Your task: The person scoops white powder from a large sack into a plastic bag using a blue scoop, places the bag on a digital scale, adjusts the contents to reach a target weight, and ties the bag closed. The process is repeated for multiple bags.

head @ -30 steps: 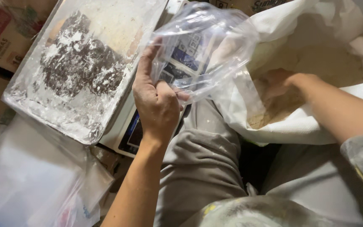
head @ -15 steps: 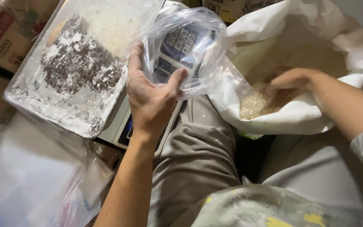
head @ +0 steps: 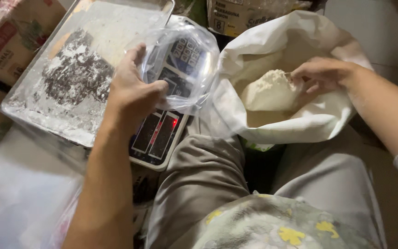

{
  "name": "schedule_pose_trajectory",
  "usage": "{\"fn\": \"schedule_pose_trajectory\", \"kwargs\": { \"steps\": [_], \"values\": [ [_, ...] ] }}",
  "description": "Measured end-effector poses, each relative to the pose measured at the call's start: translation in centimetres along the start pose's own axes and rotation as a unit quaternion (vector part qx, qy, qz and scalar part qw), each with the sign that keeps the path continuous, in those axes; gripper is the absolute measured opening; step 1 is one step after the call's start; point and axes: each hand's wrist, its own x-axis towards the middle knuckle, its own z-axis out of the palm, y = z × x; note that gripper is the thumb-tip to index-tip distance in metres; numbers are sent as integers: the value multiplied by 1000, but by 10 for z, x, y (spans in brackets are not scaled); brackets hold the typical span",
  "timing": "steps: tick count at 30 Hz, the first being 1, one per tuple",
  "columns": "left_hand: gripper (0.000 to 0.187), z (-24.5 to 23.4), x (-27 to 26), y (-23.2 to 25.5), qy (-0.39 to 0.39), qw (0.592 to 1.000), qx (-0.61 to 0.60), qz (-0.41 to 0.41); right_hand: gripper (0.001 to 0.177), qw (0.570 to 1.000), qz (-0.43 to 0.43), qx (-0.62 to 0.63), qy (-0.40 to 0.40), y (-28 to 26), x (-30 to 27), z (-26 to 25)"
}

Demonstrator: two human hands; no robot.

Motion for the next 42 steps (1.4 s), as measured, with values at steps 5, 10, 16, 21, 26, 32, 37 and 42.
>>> {"fn": "schedule_pose_trajectory", "kwargs": {
  "steps": [5,10,16,21,26,32,37,42],
  "values": [
    [82,8,12,27,-40,986,74,-142,24,998,15,25,53,-29,-33,-18],
    [46,28,23,46,-69,965,205,-149,25,995,-32,20,94,-55,-70,-40],
    [12,69,50,45,-108,955,238,-139,33,987,-58,-8,148,-89,-108,-66],
    [21,109,85,42,-160,952,208,-156,43,983,-81,-35,163,-111,-136,-70],
    [24,122,120,47,-334,911,243,-21,56,972,-81,-54,212,-127,-152,-55],
    [21,132,118,70,-293,939,-130,-128,65,894,-160,-270,319,-141,-171,-26],
    [7,145,101,75,-273,943,-173,-77,83,800,-198,-407,394,-155,-172,5],
    [68,151,93,55,-205,962,-179,-36,92,709,-302,-451,450,-149,-168,34]
  ]
}}
